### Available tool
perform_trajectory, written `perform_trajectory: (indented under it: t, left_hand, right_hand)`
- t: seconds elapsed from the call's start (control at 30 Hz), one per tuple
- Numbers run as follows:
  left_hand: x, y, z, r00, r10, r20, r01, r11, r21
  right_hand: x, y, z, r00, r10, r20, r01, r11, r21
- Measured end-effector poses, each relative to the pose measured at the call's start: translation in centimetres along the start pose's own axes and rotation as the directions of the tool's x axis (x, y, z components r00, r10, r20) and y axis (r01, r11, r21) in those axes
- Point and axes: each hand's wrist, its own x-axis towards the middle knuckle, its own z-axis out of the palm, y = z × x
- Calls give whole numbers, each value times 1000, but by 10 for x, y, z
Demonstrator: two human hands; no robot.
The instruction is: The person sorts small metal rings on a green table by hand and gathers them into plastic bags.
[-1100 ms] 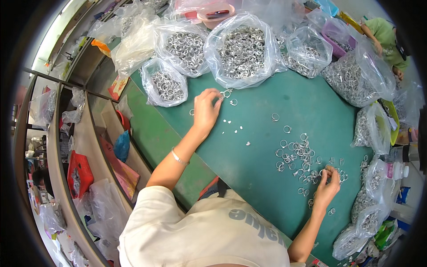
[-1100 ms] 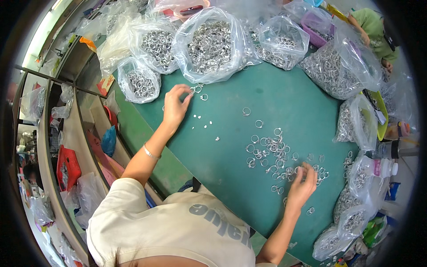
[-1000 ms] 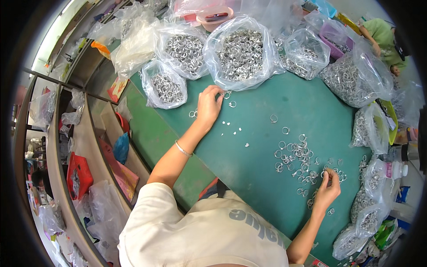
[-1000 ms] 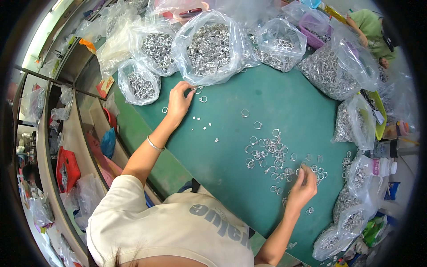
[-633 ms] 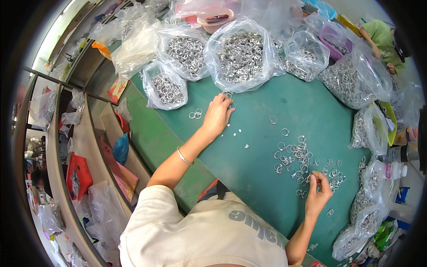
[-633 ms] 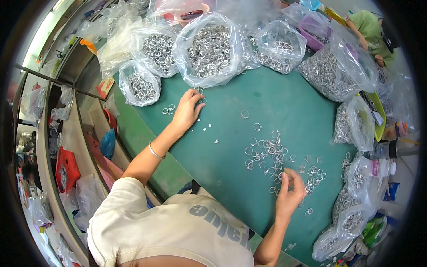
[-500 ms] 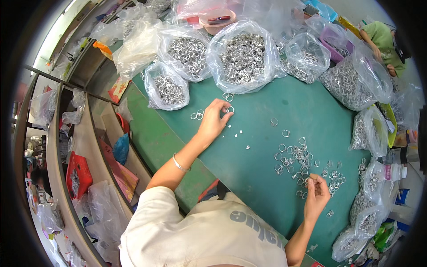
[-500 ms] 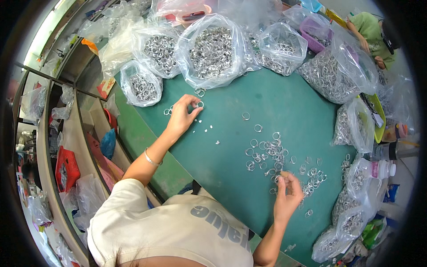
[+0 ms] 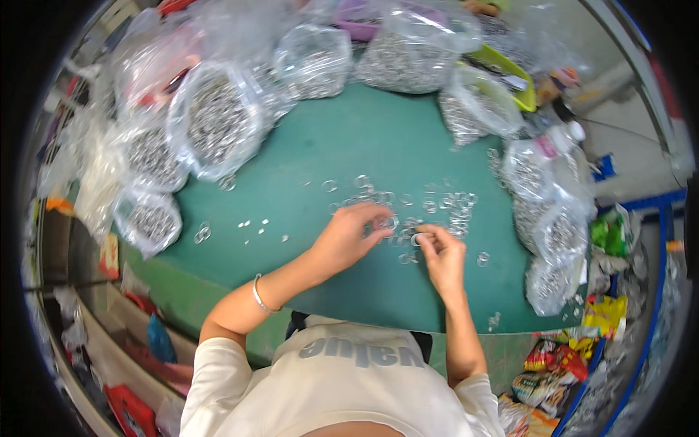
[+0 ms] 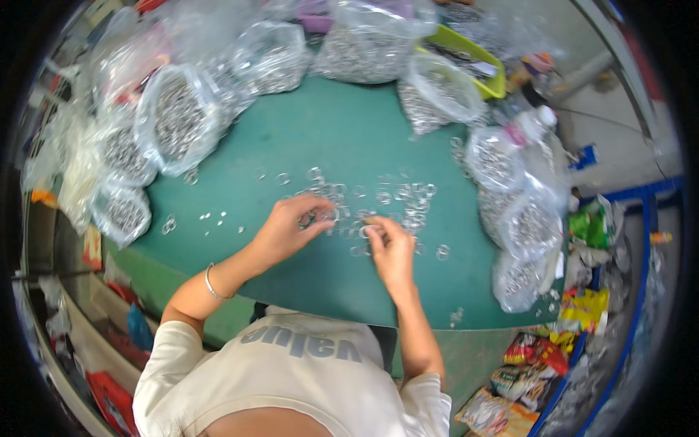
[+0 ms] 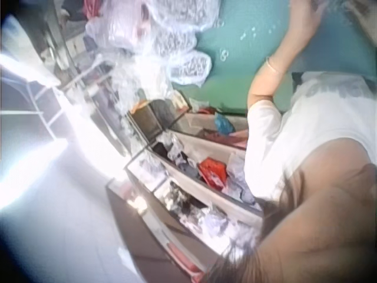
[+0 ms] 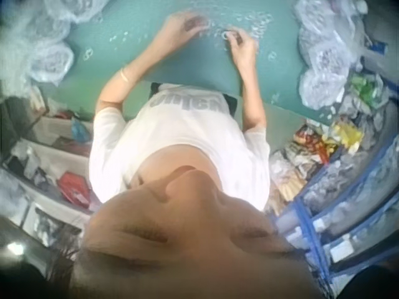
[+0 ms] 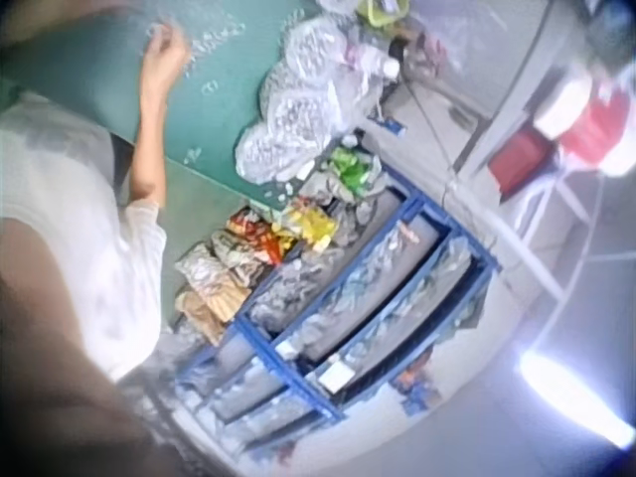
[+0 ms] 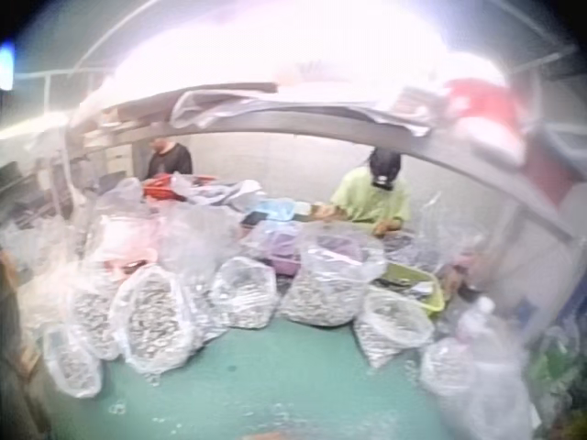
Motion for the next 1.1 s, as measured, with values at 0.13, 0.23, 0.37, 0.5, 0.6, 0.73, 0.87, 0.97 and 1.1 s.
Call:
perform_trajectory:
  t: [0.13, 0.23, 0.37, 0.5, 0.6, 0.73, 0.87, 0.97, 1.1]
  left_hand:
    - [98, 32, 87, 962, 229, 152, -208, 968, -140]
    - [173, 56, 140, 939, 313, 145, -300, 948, -103]
    - [225, 50, 174, 950, 306, 67, -300, 950, -88]
    - [177, 49, 153, 937, 276, 215, -226, 947, -229]
    - [116, 44, 104, 928, 52, 369, 70, 948, -310]
    - [48, 48, 55, 898, -146, 416, 319, 866, -384]
    - [7, 39, 31, 960, -108, 260, 183, 941, -284]
    - [-23, 30, 4, 939, -315, 137, 343, 869, -356]
    - [-82, -3, -49, 874, -411, -259, 376, 910, -174]
  right_hand:
    - [-21, 2, -19, 999, 46, -11, -46, 999, 14]
    - [-27, 2, -25, 995, 94, -21, -89, 978, 186]
    - [-20, -1, -49, 985, 130, -115, -70, 903, 424]
    - [-27, 1, -75, 949, 231, -217, -64, 810, 582]
    - [-25, -5, -74, 951, 188, -245, 17, 761, 649]
    - [-23, -20, -58, 983, 114, -147, 3, 779, 627]
    - [-26, -33, -26, 998, 56, 30, -63, 830, 554]
    - [-31, -47, -9, 983, 58, 176, -138, 865, 483]
    - [-39, -31, -1, 972, 127, 196, -193, 910, 367]
